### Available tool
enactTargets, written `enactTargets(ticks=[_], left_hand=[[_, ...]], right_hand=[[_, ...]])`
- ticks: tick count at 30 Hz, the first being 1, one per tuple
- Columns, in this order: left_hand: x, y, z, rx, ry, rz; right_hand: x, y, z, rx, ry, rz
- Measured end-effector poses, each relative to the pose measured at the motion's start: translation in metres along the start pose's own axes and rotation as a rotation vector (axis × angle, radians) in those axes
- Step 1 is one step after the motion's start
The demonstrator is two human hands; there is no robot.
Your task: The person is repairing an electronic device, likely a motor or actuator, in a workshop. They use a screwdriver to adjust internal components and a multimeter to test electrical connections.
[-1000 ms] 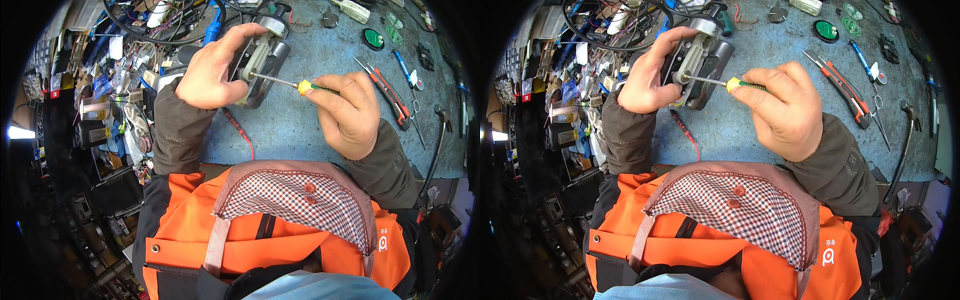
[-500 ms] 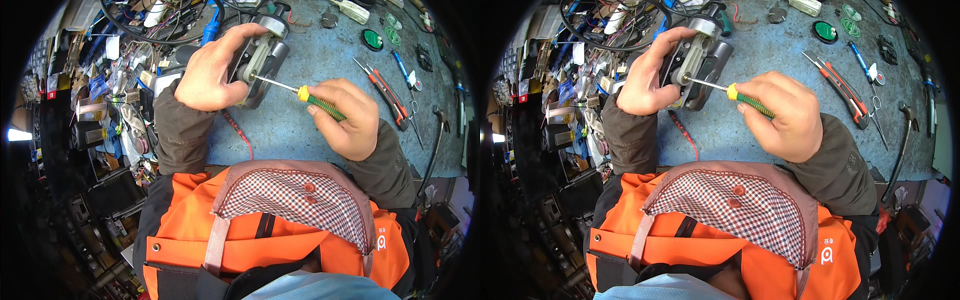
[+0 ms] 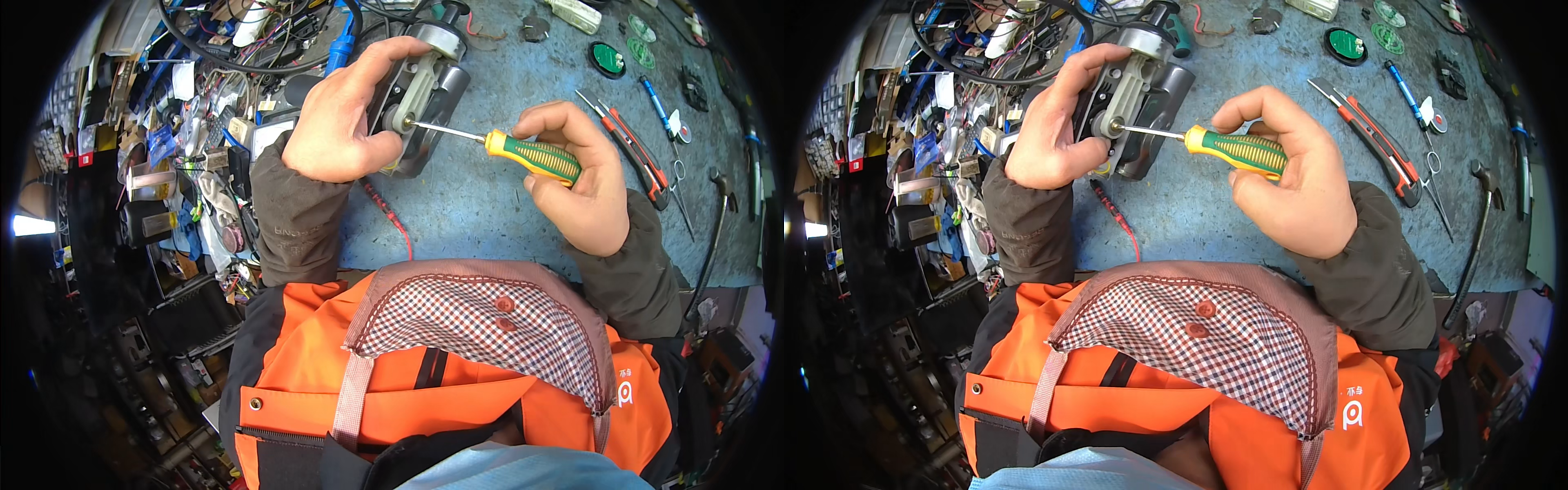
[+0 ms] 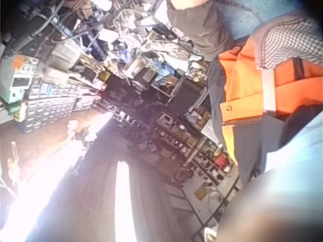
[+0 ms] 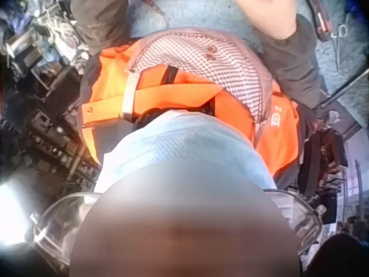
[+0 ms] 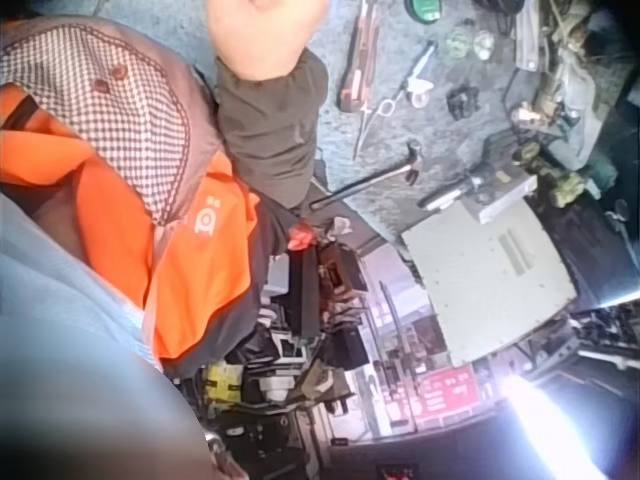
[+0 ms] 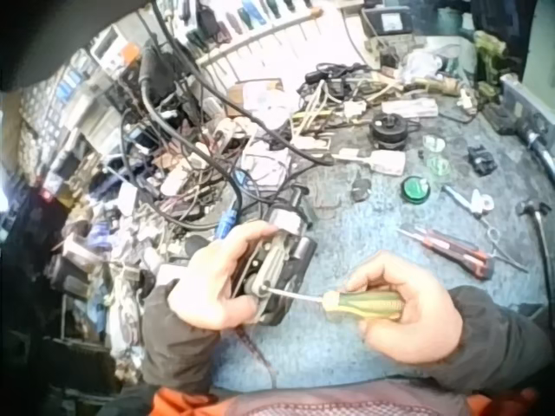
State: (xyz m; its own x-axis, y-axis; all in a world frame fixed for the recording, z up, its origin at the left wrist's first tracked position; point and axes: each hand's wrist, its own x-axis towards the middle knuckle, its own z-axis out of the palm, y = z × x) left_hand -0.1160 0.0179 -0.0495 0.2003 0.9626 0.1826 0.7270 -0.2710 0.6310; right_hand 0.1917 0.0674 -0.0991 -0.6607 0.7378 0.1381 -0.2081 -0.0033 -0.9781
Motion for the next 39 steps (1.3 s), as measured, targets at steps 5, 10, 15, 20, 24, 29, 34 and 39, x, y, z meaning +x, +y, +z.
enactTargets(ticks=[5, 10, 15, 20, 24, 29, 34, 39], left_hand=[[0.003, 0.002, 0.005, -0.018, 0.000, 0.003], [0.006, 0.007, 0.009, -0.030, 0.001, -0.022], [0.009, 0.009, 0.012, -0.056, 0.000, -0.021], [0.010, 0.012, 0.014, -0.083, 0.008, -0.051], [0.010, 0.005, 0.015, -0.120, 0.001, -0.027], [0.008, 0.009, 0.019, -0.123, 0.026, -0.055], [0.009, 0.010, 0.022, -0.163, 0.029, -0.068], [0.009, 0.008, 0.024, -0.220, 0.028, -0.099]], right_hand=[[-0.004, 0.001, -0.008, -0.213, 0.029, -0.203], [-0.009, -0.008, -0.006, -0.239, 0.096, -0.114], [-0.010, -0.009, -0.011, -0.296, 0.087, -0.142], [-0.012, -0.014, -0.014, -0.289, 0.059, -0.109], [-0.013, -0.015, -0.015, -0.237, 0.042, -0.015], [-0.015, -0.014, -0.016, -0.150, 0.042, 0.062], [-0.015, -0.015, -0.016, -0.024, 0.047, 0.171], [-0.013, -0.014, -0.020, 0.000, 0.017, 0.219]])
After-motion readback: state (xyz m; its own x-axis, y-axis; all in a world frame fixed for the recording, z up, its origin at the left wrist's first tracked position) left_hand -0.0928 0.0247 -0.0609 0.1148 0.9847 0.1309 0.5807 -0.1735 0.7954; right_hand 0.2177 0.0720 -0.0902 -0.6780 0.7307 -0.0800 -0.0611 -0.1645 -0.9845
